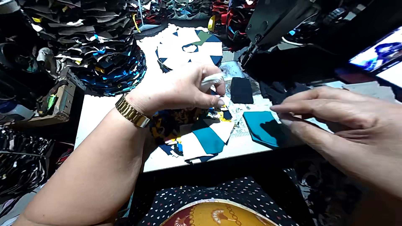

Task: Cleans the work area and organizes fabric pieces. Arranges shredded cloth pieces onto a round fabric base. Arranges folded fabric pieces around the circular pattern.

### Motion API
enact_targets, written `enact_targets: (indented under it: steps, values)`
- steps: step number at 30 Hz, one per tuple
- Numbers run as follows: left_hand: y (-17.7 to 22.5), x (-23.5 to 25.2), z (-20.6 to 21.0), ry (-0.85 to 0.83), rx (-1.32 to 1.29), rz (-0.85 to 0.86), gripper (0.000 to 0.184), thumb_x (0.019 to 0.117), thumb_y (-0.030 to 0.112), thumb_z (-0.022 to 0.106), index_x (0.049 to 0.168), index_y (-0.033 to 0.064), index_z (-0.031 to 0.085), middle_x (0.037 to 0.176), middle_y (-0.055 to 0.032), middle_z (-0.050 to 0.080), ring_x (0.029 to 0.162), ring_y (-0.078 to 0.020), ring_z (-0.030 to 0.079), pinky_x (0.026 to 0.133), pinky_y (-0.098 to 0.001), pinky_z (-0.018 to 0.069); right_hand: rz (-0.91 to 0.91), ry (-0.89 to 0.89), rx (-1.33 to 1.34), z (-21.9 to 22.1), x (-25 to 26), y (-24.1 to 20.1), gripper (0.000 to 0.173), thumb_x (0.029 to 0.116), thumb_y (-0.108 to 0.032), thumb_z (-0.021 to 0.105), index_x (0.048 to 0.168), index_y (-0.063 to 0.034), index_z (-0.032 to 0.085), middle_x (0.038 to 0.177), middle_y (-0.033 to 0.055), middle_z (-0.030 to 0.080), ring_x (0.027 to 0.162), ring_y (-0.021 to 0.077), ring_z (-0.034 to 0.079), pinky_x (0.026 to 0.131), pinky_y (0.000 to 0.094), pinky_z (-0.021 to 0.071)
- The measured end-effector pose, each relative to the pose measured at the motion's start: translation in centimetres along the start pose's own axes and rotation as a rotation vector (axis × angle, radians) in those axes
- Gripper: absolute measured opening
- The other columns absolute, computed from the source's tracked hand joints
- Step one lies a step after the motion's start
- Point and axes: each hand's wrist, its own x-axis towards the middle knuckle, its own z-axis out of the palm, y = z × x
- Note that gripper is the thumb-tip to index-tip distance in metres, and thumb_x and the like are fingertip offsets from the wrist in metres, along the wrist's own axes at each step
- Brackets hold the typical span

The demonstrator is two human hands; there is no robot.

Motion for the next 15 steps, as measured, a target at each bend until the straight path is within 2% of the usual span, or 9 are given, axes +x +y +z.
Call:
enact_targets:
  steps: [2,5,11,15]
  values:
    - [0.2,0.0,0.1,0.061,-0.183,-0.038,0.008,0.0968,0.008,0.068,0.103,0.004,0.066,0.065,0.0022,0.059,0.049,-0.0022,0.05,0.045,-0.0154,0.0412,0.006,-0.06,0.018,-0.9,-1.2,1.3,0.022,0.094,-0.024,0.064,0.106,-0.0111,0.076,0.111,0.0016,0.07,0.097,0.0122,0.069,0.085,0.0297,0.0598]
    - [0.5,-0.1,0.5,0.107,-0.386,-0.095,0.005,0.1006,0.008,0.06,0.098,0.0066,0.063,0.063,0.0032,0.054,0.052,-0.0029,0.049,0.048,-0.0155,0.0399,0.052,-0.118,0.035,-0.5,-2.4,1.2,0.024,0.0893,-0.031,0.068,0.104,-0.0147,0.077,0.111,-0.0029,0.07,0.1,0.0072,0.068,0.084,0.0226,0.0597]
    - [0.4,0.2,1.1,0.075,-0.44,-0.113,0.008,0.1025,0.007,0.057,0.096,0.006,0.063,0.064,0.0026,0.055,0.053,-0.0024,0.051,0.049,-0.0141,0.0422,0.024,-0.103,-0.055,0.3,-2.6,0.5,0.023,0.0887,-0.031,0.067,0.099,-0.0145,0.079,0.108,-0.0024,0.068,0.094,0.0038,0.066,0.075,0.0183,0.0569]
    - [0.4,0.2,1.1,0.075,-0.468,-0.085,0.009,0.1025,0.006,0.057,0.096,0.0055,0.062,0.063,0.0027,0.054,0.052,-0.0027,0.05,0.048,-0.0144,0.0415,-0.004,-0.096,-0.114,0.7,-2.4,0.2,0.023,0.0914,-0.033,0.064,0.098,-0.015,0.077,0.106,-0.0009,0.067,0.089,0.006,0.064,0.07,0.0222,0.0544]
